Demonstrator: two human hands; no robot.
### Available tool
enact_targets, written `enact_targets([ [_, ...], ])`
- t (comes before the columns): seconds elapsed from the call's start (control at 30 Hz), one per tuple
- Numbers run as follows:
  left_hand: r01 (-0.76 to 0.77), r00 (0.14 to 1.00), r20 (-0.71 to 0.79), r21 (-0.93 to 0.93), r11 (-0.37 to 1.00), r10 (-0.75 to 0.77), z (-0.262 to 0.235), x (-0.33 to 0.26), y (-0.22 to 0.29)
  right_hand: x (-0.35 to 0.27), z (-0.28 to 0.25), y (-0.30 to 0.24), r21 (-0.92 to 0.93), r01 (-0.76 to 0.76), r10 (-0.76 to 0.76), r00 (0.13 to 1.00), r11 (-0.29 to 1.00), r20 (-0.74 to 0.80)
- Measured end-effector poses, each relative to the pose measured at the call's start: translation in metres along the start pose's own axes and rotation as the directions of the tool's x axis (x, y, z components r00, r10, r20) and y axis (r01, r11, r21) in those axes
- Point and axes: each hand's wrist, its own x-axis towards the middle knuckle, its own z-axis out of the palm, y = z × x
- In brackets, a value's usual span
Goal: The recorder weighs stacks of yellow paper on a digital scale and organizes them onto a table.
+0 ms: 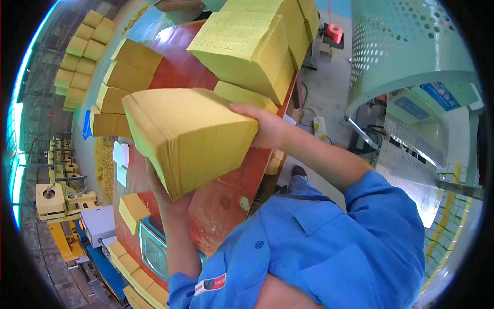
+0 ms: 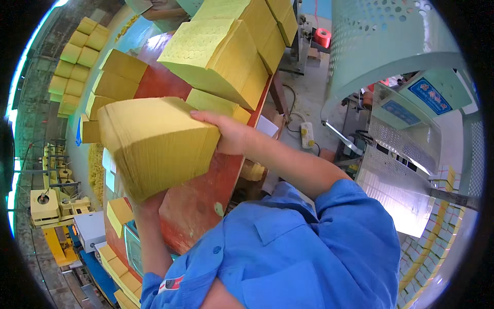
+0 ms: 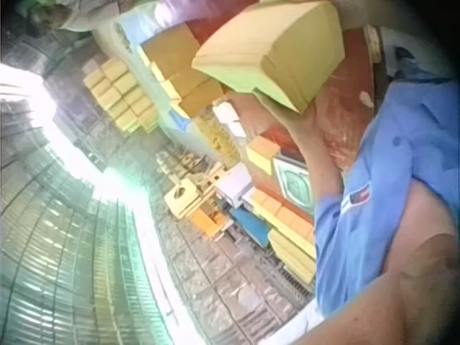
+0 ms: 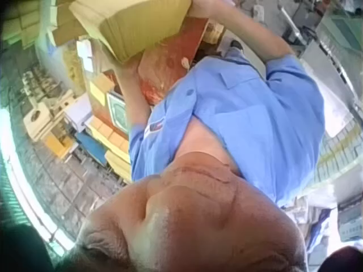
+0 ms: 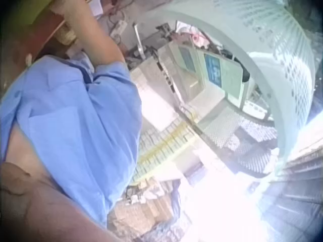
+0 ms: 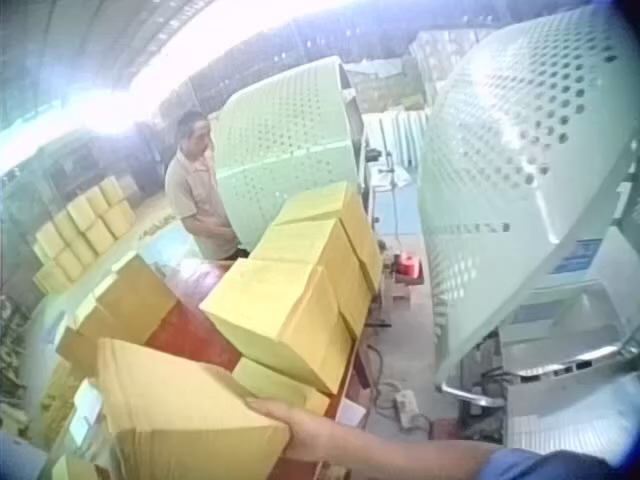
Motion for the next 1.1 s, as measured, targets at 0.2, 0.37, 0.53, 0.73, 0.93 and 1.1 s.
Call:
enact_targets([
  [0.2, 0.429, 0.797, 0.439, -0.895, -0.123, -0.416, 0.023, 0.048, 0.038, 0.009, -0.008, -0.037, -0.056, -0.017, 0.009, 0.991, 0.998, -0.132],
  [0.37, 0.452, 0.767, 0.459, -0.882, -0.130, -0.448, 0.031, 0.053, 0.036, 0.012, -0.002, -0.042, -0.040, -0.034, 0.024, 0.975, 0.999, -0.221],
  [0.53, 0.423, 0.742, 0.444, -0.891, -0.162, -0.502, 0.032, 0.059, 0.037, 0.008, 0.010, -0.027, 0.137, 0.182, -0.123, 0.927, 0.974, -0.354],
  [0.73, 0.505, 0.711, 0.428, -0.863, -0.019, -0.558, 0.038, 0.070, 0.057, -0.063, 0.004, -0.017, 0.010, 0.240, -0.221, 0.910, 0.971, -0.351],
  [0.93, 0.130, 0.923, -0.250, -0.516, 0.847, -0.294, 0.065, 0.084, 0.084, -0.087, -0.015, -0.013, -0.456, 0.350, -0.541, 0.737, 0.818, -0.405],
  [1.1, -0.135, 0.948, -0.295, -0.031, 0.990, 0.120, 0.050, 0.094, 0.085, -0.097, -0.051, 0.005, -0.474, 0.314, -0.523, 0.745, 0.822, -0.414],
])
